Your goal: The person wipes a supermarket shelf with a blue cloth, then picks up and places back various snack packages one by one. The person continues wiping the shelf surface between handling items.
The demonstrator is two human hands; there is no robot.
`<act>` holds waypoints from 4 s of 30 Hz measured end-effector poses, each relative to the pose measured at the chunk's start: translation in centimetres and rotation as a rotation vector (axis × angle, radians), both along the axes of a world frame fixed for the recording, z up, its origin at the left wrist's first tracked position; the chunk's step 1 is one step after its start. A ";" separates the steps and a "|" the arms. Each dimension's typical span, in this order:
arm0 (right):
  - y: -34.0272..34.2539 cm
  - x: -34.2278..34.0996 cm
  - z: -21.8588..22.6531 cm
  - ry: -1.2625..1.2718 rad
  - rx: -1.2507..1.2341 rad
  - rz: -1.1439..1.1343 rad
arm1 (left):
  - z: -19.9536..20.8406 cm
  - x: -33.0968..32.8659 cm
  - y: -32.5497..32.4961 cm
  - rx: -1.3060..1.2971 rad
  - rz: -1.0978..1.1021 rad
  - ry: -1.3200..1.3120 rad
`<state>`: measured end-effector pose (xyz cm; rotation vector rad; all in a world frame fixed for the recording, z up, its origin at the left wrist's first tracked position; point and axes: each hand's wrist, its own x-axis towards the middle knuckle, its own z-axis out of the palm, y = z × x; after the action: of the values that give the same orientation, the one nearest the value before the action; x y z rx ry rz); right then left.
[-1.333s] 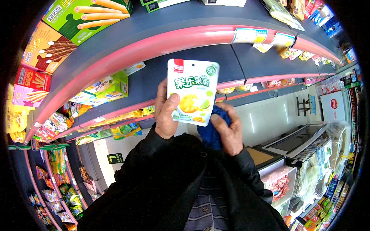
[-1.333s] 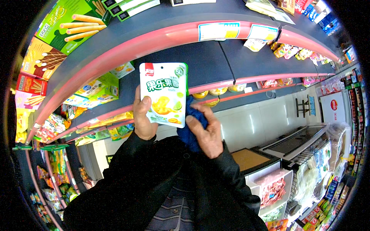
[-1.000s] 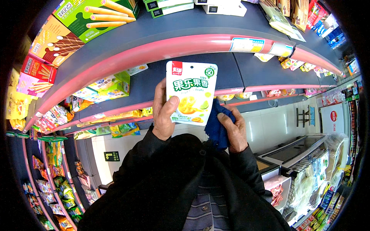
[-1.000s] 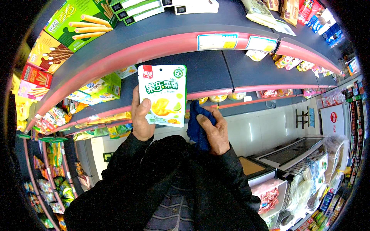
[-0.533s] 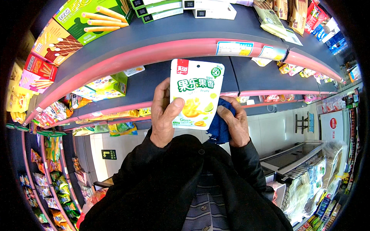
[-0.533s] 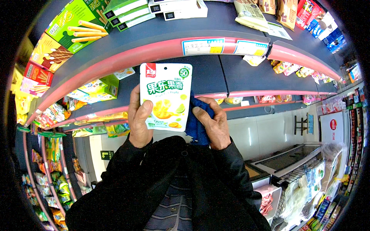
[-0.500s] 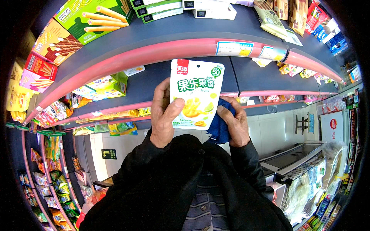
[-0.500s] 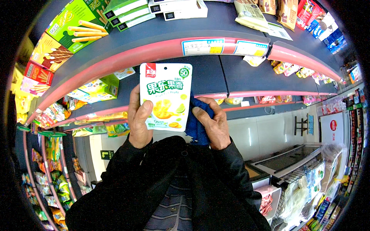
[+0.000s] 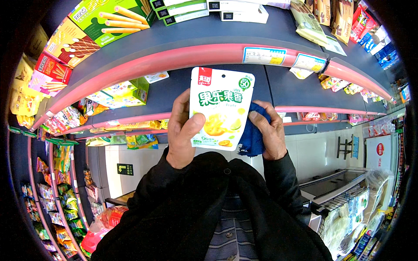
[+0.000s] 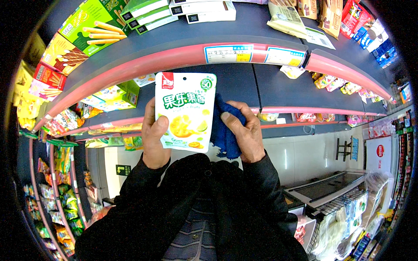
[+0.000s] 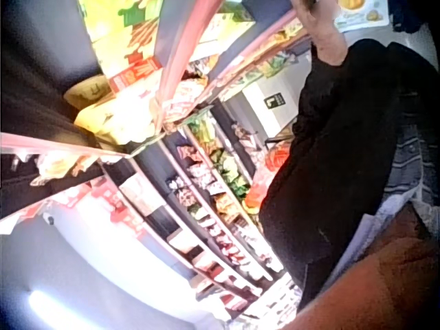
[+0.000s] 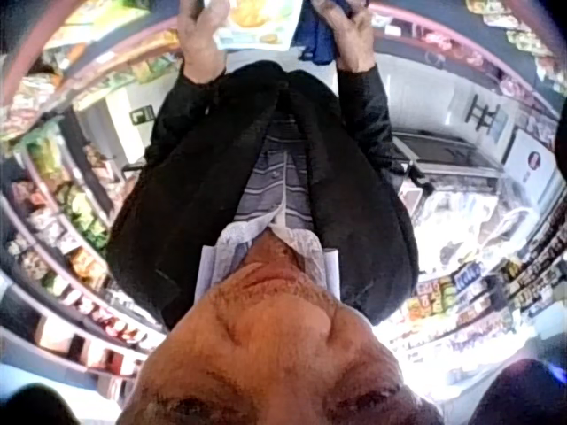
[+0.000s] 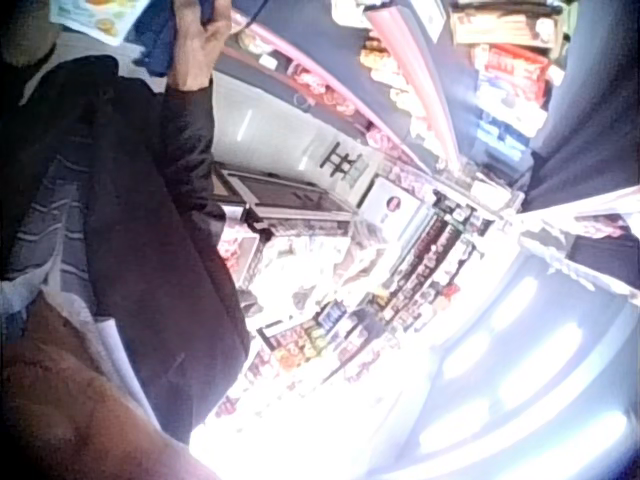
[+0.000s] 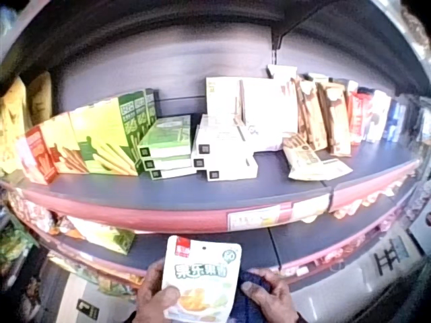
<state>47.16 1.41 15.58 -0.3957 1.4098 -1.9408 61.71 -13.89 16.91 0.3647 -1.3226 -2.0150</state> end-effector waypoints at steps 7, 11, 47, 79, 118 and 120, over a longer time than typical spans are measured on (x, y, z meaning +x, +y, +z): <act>-0.9 -0.7 0.7 0.081 0.010 0.047 | -0.2 0.1 -0.1 0.212 -0.183 0.046; -1.6 -0.7 0.3 0.251 0.015 0.118 | -0.3 -0.5 0.2 0.417 -0.307 0.072; 6.7 1.0 -7.2 -0.459 0.089 -0.093 | -8.3 -12.6 -7.4 0.002 0.072 -0.040; 10.8 2.4 -10.9 -0.587 0.105 -0.435 | -21.5 -31.3 -26.7 -0.263 -0.170 -0.113; 1.3 8.4 -8.7 -0.460 0.130 -0.222 | -17.0 -6.9 -24.1 -0.551 0.610 -0.514; 1.2 8.6 -8.6 -0.457 0.127 -0.223 | -17.0 -6.7 -24.6 -0.451 0.566 -0.366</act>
<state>55.76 2.62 7.01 0.2634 1.2993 -1.9389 55.03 -38.44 -0.10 0.8125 -1.6190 -1.1791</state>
